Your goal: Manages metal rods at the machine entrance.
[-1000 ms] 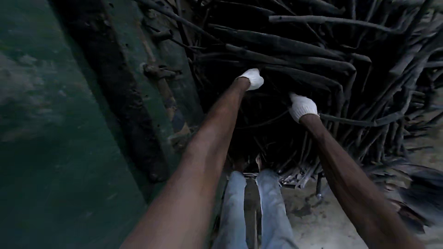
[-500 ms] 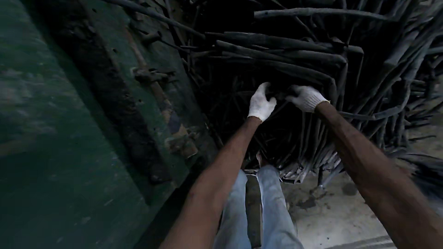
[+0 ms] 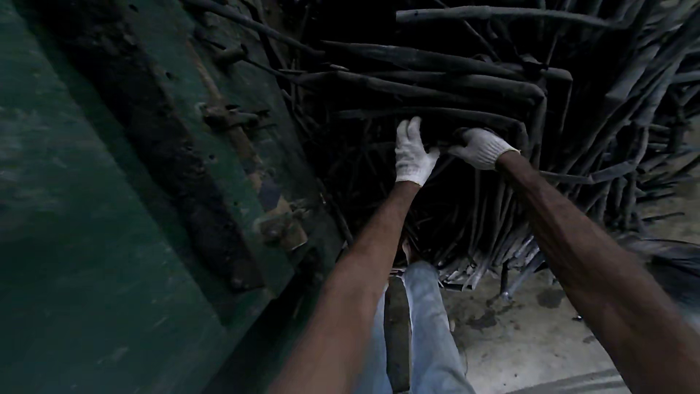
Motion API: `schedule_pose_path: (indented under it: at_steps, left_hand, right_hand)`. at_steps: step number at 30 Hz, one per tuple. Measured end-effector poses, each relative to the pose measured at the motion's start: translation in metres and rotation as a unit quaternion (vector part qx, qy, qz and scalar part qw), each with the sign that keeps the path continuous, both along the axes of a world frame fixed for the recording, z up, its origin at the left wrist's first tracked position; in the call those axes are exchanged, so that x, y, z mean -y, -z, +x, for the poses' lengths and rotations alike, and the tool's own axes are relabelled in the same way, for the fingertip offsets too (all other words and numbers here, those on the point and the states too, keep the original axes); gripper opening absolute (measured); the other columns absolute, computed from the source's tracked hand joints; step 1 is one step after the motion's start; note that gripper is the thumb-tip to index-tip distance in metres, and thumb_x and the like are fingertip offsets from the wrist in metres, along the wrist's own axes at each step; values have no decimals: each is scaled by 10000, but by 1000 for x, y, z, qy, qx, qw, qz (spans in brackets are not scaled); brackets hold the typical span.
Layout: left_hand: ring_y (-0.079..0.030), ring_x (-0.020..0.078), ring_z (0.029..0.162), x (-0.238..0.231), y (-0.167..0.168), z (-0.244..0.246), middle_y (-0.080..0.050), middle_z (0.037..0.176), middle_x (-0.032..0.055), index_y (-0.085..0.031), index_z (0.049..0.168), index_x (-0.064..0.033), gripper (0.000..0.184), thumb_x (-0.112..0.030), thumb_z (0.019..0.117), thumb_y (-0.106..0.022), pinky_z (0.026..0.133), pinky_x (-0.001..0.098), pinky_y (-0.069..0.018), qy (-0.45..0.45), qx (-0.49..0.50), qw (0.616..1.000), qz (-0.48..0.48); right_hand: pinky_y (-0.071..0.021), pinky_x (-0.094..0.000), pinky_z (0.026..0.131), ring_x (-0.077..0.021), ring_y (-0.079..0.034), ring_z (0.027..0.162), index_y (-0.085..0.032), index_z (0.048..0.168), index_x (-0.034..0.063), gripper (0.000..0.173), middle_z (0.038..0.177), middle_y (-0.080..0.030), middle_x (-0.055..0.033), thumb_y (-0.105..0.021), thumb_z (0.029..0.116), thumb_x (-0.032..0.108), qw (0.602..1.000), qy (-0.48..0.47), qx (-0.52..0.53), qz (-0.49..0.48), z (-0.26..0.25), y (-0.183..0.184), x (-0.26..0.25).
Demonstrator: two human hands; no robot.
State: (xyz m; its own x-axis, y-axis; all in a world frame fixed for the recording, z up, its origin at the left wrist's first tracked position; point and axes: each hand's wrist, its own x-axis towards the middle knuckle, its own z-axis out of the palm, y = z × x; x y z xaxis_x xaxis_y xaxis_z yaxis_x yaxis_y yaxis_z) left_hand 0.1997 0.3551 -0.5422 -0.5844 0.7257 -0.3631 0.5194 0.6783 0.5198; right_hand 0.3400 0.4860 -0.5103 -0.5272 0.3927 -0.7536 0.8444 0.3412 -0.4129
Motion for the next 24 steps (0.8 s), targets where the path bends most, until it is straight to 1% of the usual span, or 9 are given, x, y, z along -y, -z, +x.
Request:
schedule_pose_path:
  at_steps: [3,5,7,10,12,16,18,20,24]
  left_hand:
    - [-321,355,1511,0,-2,-18,-338,1623,184,-532,1474,-239,842,-540,736,-803,1211,497,-347,119,-77,990,-20]
    - [-317,393,1503,-4,-2,-33,-355,1611,201,-568,1444,-290,791,-608,743,-749,1226,543,-289,204,-117,972,-24]
    - [-373,388,1472,-8,-3,-50,-421,1567,197,-613,1385,-319,661,-584,789,-720,1216,549,-301,267,-144,953,-2]
    - [-441,377,1431,-19,-4,-73,-514,1507,168,-678,1302,-301,354,-295,952,-629,1193,549,-344,352,-165,920,47]
    - [-491,365,1384,-29,0,-81,-587,1426,138,-655,1296,-238,319,-155,1011,-538,1182,541,-349,430,-192,881,49]
    - [-584,384,1241,-41,-1,-93,-663,1258,159,-617,1336,-197,393,-419,1059,-451,1139,557,-379,506,-156,848,18]
    - [-557,388,1278,-45,-9,-98,-631,1331,158,-569,1424,-283,425,-443,1044,-463,1143,570,-361,498,-139,856,-7]
    - [-571,345,1269,-42,-13,-103,-654,1309,108,-607,1384,-291,432,-442,981,-568,1118,554,-393,428,-148,891,32]
    - [-556,268,1302,-21,-24,-90,-647,1288,135,-688,1223,-132,397,-399,930,-683,1144,414,-431,21,-104,990,96]
  right_hand:
    - [-539,-613,906,-283,-701,1022,-710,1198,225,369,1069,-735,-79,-592,993,508,1000,0,-10,-14,-1,-5,1]
    - [-549,-608,887,-281,-705,989,-702,1209,213,343,1059,-732,-86,-615,991,462,999,7,-17,-26,1,-6,-2]
    - [-554,-590,913,-263,-702,1021,-677,1255,218,347,1097,-729,-77,-643,981,429,999,17,-25,-45,2,-6,-5]
    - [-552,-572,934,-255,-700,1041,-683,1260,194,316,1127,-727,-88,-660,980,339,996,23,-48,-72,2,-13,-10]
    - [-545,-561,967,-241,-694,1076,-682,1265,203,313,1160,-722,-73,-647,988,344,996,7,-49,-76,5,-16,-16]
    - [-555,-561,936,-239,-704,1039,-692,1256,224,298,1129,-731,-61,-613,1005,364,997,-21,-53,-56,4,-12,-16]
    - [-539,-596,952,-256,-695,1081,-674,1278,264,309,1151,-728,-55,-599,1007,392,998,-36,-37,-20,3,-8,-11]
    - [-538,-629,928,-285,-697,1077,-645,1301,295,334,1139,-730,-56,-580,1009,441,999,-42,-24,18,5,-6,-5]
    - [-524,-681,900,-348,-701,1072,-637,1330,297,460,1124,-742,-89,-431,1030,578,999,-35,9,39,-6,-18,3]
